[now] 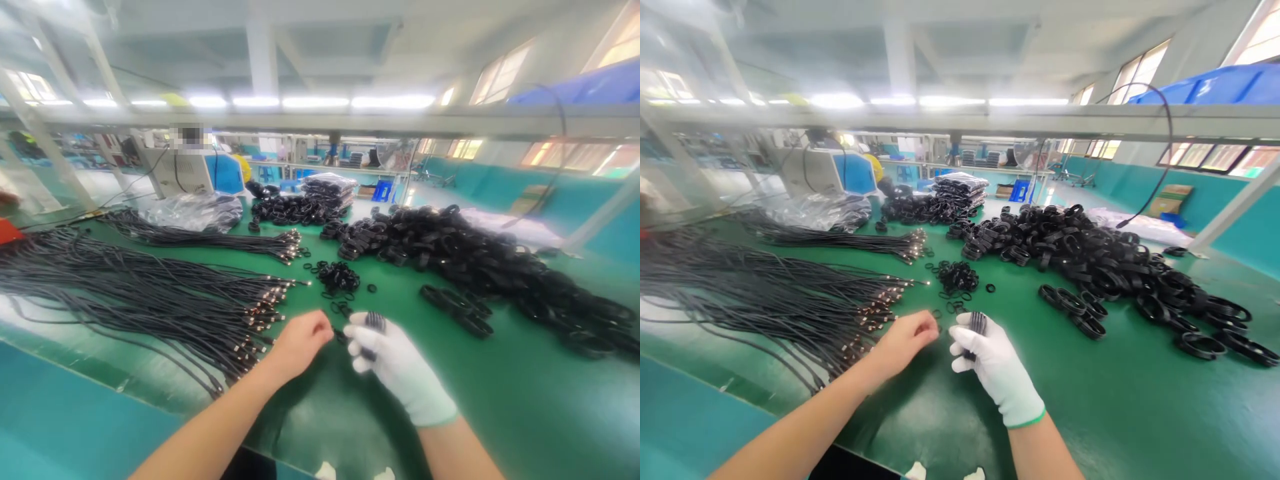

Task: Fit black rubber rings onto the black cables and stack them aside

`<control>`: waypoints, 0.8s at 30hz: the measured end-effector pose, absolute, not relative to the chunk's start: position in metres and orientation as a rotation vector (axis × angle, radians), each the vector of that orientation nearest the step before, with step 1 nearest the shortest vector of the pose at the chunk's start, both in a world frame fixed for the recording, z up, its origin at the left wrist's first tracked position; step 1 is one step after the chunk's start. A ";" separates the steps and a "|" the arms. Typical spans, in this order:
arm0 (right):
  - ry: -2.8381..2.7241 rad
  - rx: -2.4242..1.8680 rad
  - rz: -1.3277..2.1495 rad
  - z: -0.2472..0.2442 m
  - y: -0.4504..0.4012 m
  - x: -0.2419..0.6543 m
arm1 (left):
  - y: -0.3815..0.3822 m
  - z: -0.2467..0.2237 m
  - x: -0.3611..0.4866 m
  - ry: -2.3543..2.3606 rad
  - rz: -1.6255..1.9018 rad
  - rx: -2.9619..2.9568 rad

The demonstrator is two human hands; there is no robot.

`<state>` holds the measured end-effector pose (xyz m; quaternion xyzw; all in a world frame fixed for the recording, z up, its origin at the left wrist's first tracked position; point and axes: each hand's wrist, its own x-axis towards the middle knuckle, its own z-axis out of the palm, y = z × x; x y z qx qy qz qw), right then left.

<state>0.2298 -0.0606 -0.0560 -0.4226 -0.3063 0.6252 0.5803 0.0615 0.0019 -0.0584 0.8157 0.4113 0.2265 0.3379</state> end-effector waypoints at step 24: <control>-1.045 -0.455 2.000 -0.059 -0.064 0.213 | -0.023 -0.013 0.019 0.749 0.113 2.067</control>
